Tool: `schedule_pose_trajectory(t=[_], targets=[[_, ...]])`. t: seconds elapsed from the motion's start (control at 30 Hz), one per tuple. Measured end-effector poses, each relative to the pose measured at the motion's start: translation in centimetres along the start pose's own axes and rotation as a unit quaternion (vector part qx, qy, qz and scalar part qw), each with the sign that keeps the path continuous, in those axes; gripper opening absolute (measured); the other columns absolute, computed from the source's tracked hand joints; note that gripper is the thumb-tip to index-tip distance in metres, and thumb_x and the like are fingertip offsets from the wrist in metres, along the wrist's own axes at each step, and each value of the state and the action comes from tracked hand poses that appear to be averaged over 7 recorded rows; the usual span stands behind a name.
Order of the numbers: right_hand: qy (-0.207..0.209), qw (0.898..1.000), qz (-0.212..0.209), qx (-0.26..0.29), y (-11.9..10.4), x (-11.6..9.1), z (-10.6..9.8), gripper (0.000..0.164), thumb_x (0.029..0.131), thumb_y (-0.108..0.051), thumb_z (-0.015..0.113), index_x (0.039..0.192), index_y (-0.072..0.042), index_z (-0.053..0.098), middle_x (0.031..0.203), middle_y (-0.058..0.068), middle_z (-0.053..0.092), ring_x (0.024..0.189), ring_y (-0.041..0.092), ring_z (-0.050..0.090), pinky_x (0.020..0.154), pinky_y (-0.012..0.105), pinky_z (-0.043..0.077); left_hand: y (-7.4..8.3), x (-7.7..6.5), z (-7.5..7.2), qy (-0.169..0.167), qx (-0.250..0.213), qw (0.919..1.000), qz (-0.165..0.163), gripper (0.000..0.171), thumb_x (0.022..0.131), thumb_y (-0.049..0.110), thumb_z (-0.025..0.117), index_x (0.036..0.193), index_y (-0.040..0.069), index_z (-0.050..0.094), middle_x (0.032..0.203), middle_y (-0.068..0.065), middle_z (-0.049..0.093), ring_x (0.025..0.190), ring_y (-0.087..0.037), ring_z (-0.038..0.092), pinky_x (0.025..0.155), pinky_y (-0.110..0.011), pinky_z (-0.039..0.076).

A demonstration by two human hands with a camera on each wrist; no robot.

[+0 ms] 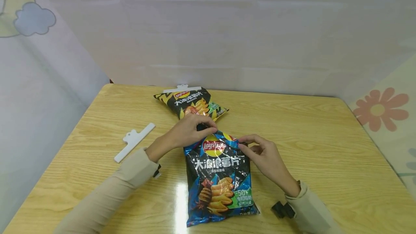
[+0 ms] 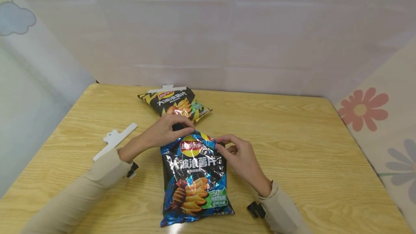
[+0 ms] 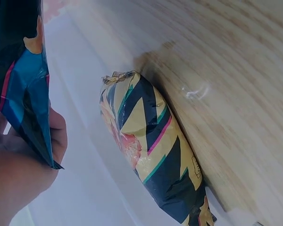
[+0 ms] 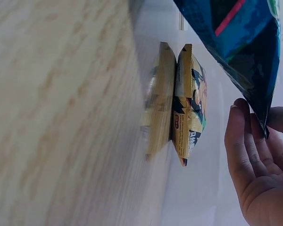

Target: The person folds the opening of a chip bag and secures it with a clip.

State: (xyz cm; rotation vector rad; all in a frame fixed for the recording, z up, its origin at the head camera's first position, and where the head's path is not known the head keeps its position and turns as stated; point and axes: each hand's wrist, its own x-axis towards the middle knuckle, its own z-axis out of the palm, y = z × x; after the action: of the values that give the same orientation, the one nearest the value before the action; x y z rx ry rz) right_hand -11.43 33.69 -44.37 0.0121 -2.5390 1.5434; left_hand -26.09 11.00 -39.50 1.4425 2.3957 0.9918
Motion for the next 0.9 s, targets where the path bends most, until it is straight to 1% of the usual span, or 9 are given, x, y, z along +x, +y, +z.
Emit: schedule_pose_trajectory(t=[0.1, 0.2, 0.3, 0.43, 0.6, 0.77, 0.9], targets=[[-0.002, 1.0, 0.0, 0.001, 0.05, -0.01, 0.04, 0.017, 0.096, -0.018, 0.066, 0.111, -0.011, 0.071, 0.11, 0.01, 0.07, 0.072, 0.006, 0.069, 0.065, 0.024, 0.055, 0.0, -0.06, 0.03, -0.01, 0.006, 0.9997, -0.02, 0.019, 0.098, 0.027, 0.063, 0.109, 0.014, 0.073, 0.103, 0.002, 0.076, 0.093, -0.009, 0.069, 0.086, -0.033, 0.054], [-0.001, 1.0, -0.002, 0.001, 0.08, -0.03, 0.06, 0.016, 0.096, -0.016, 0.066, 0.11, -0.011, 0.07, 0.11, 0.011, 0.07, 0.071, 0.006, 0.069, 0.064, 0.024, 0.055, -0.02, -0.18, -0.04, -0.025, 0.014, 0.9986, -0.044, 0.022, 0.098, 0.03, 0.063, 0.11, 0.015, 0.073, 0.106, 0.001, 0.076, 0.089, -0.01, 0.069, 0.084, -0.035, 0.055], [0.002, 1.0, -0.002, -0.002, 0.04, -0.06, 0.08, 0.018, 0.096, -0.017, 0.066, 0.113, -0.01, 0.07, 0.109, 0.011, 0.07, 0.07, 0.006, 0.069, 0.062, 0.024, 0.054, -0.12, -0.26, -0.06, -0.033, 0.025, 0.9975, -0.057, 0.023, 0.098, 0.031, 0.063, 0.109, 0.016, 0.074, 0.107, 0.001, 0.076, 0.09, -0.011, 0.069, 0.086, -0.036, 0.054], [0.007, 1.0, 0.004, -0.007, -0.07, -0.09, 0.11, 0.022, 0.096, -0.018, 0.067, 0.116, -0.011, 0.069, 0.106, 0.012, 0.07, 0.069, 0.006, 0.068, 0.058, 0.024, 0.052, -0.29, -0.28, 0.06, -0.029, 0.033, 0.9976, -0.053, 0.021, 0.098, 0.028, 0.063, 0.109, 0.014, 0.074, 0.107, 0.0, 0.076, 0.098, -0.014, 0.07, 0.091, -0.038, 0.054], [0.007, 1.0, 0.015, -0.02, -0.21, -0.02, 0.1, 0.021, 0.095, -0.017, 0.067, 0.115, -0.012, 0.07, 0.094, 0.01, 0.069, 0.063, 0.006, 0.065, 0.051, 0.024, 0.046, -0.41, -0.34, 0.18, -0.026, 0.03, 0.998, -0.048, 0.019, 0.098, 0.024, 0.062, 0.108, 0.012, 0.074, 0.106, -0.001, 0.076, 0.099, -0.015, 0.069, 0.091, -0.038, 0.053], [-0.004, 0.999, 0.032, -0.021, -0.47, 0.04, -0.02, 0.023, 0.096, -0.02, 0.067, 0.117, -0.011, 0.07, 0.091, 0.008, 0.068, 0.062, 0.008, 0.063, 0.051, 0.024, 0.044, -0.42, -0.41, 0.28, -0.025, 0.017, 0.9982, -0.051, 0.017, 0.098, 0.022, 0.063, 0.108, 0.013, 0.073, 0.106, -0.001, 0.076, 0.098, -0.015, 0.069, 0.091, -0.038, 0.053], [-0.021, 0.999, 0.046, -0.011, -0.56, 0.1, -0.05, 0.024, 0.096, -0.022, 0.066, 0.118, -0.011, 0.07, 0.088, 0.008, 0.065, 0.062, 0.01, 0.062, 0.053, 0.024, 0.046, -0.43, -0.49, 0.42, -0.028, 0.016, 0.9981, -0.052, 0.016, 0.098, 0.023, 0.063, 0.106, 0.014, 0.074, 0.107, -0.001, 0.075, 0.096, -0.015, 0.069, 0.089, -0.038, 0.053]])
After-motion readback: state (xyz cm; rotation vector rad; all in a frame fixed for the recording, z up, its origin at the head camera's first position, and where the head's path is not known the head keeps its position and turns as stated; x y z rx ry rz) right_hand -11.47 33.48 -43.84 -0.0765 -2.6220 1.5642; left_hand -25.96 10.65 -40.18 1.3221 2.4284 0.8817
